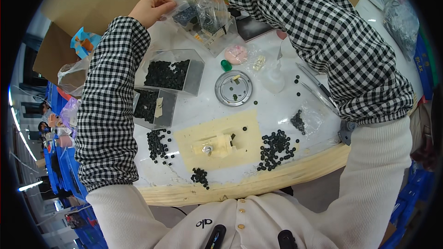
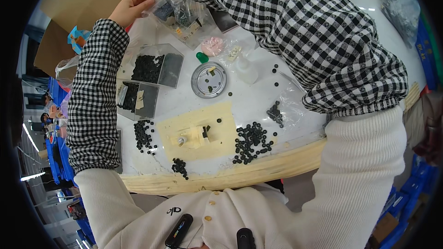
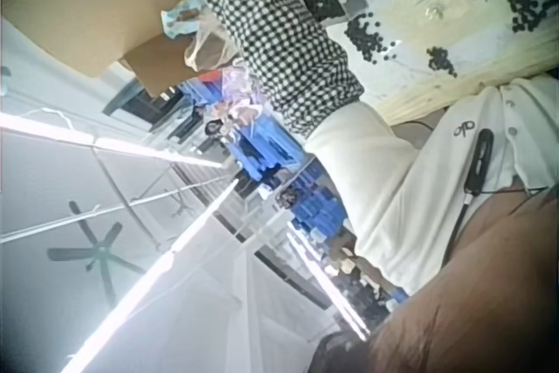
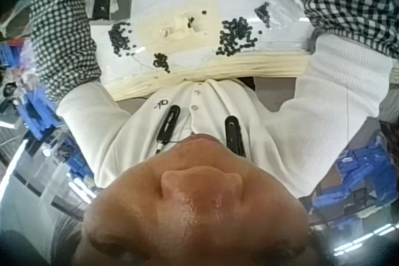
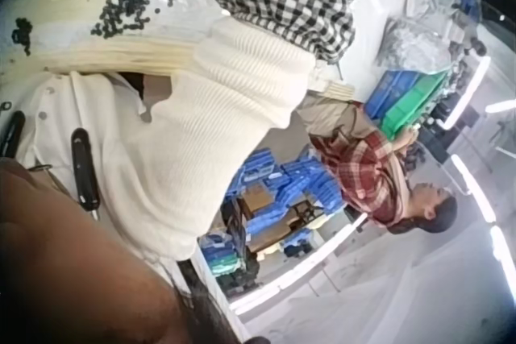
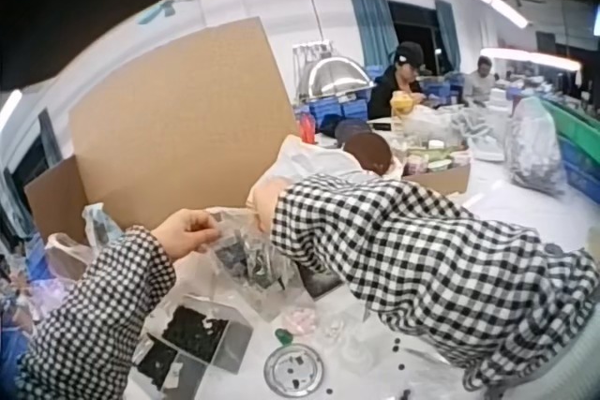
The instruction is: Packaging small black plastic components into clear plastic bags and applying adhesive labels.
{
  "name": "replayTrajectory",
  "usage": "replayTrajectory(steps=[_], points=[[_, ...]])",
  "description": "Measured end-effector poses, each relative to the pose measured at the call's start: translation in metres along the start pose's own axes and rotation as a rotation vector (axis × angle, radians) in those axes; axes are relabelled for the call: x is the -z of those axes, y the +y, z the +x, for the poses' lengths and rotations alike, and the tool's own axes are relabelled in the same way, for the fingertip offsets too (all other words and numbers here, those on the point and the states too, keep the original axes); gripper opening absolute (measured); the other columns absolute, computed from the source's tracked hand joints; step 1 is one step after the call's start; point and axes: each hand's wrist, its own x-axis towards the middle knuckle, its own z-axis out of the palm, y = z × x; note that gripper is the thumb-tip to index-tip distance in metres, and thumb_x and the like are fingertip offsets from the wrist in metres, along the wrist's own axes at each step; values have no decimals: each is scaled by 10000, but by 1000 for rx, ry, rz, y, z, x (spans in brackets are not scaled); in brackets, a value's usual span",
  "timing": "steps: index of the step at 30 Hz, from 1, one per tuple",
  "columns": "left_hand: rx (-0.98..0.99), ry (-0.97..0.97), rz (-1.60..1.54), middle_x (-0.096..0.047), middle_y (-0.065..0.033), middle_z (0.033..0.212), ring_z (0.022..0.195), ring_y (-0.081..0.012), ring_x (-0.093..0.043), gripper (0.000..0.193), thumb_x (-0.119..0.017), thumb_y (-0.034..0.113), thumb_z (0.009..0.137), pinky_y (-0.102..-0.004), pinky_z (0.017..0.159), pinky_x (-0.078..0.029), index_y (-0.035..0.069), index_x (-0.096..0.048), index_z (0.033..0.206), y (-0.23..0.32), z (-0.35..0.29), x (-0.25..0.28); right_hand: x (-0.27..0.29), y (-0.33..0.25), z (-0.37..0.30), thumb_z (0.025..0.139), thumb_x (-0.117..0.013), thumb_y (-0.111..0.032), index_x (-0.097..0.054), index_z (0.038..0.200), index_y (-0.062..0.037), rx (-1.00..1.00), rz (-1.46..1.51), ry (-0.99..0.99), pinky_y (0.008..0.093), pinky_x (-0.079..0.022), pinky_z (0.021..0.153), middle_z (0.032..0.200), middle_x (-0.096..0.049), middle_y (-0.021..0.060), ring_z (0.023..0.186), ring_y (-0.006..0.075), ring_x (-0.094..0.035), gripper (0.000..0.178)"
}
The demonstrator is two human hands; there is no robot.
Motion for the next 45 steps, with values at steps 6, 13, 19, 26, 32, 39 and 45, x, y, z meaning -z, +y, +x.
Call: replayTrajectory(steps=[6,13,19,26,32,39,45], points=[[74,128,83,-655,-21,879,824,-110,-609,192,-584,240,924,-283,721,-528,74,-633,1008,7,-2,-11,14,4,-8,693,-656,-142,-679,741,13,46,187,79,422,-529,654,752,-653,226,737,356,-659,164],[49,169,124,-668,-38,922,848,-125,-622,207,-589,229,919,-284,717,-532,83,-624,1061,9,-4,7,58,2,-23,705,-661,-156,-718,756,-51,36,200,38,410,-539,685,746,-658,216,732,339,-668,130],[-6,248,-22,-664,-47,986,891,-118,-631,311,-634,241,895,-275,762,-538,76,-573,1151,10,1,16,76,16,-23,701,-700,-205,-728,771,-75,126,132,209,384,-535,715,744,-672,175,737,302,-676,151],[10,233,-135,-655,-42,983,892,-112,-632,312,-644,237,890,-266,790,-543,56,-584,1138,8,-5,22,84,14,-22,709,-711,-179,-734,795,-68,119,323,190,345,-538,692,720,-675,162,706,263,-682,142],[48,230,-154,-659,-60,944,825,-120,-643,284,-649,186,879,-269,720,-555,29,-596,1110,15,-6,13,89,18,-26,708,-706,-174,-730,786,-57,100,318,203,345,-537,662,692,-667,160,670,262,-677,143],[120,389,391,-676,-106,999,885,-206,-656,243,-646,167,838,-323,768,-544,69,-605,1056,26,-6,-14,92,12,-26,706,-701,-168,-724,779,-43,116,288,238,344,-535,632,664,-658,161,632,264,-670,146],[-147,382,873,-662,-91,904,857,-284,-633,234,-710,175,756,-393,775,-513,82,-608,945,35,2,-55,95,11,-31,703,-699,-158,-720,776,-29,132,281,235,345,-532,618,657,-652,171,612,274,-666,149]])
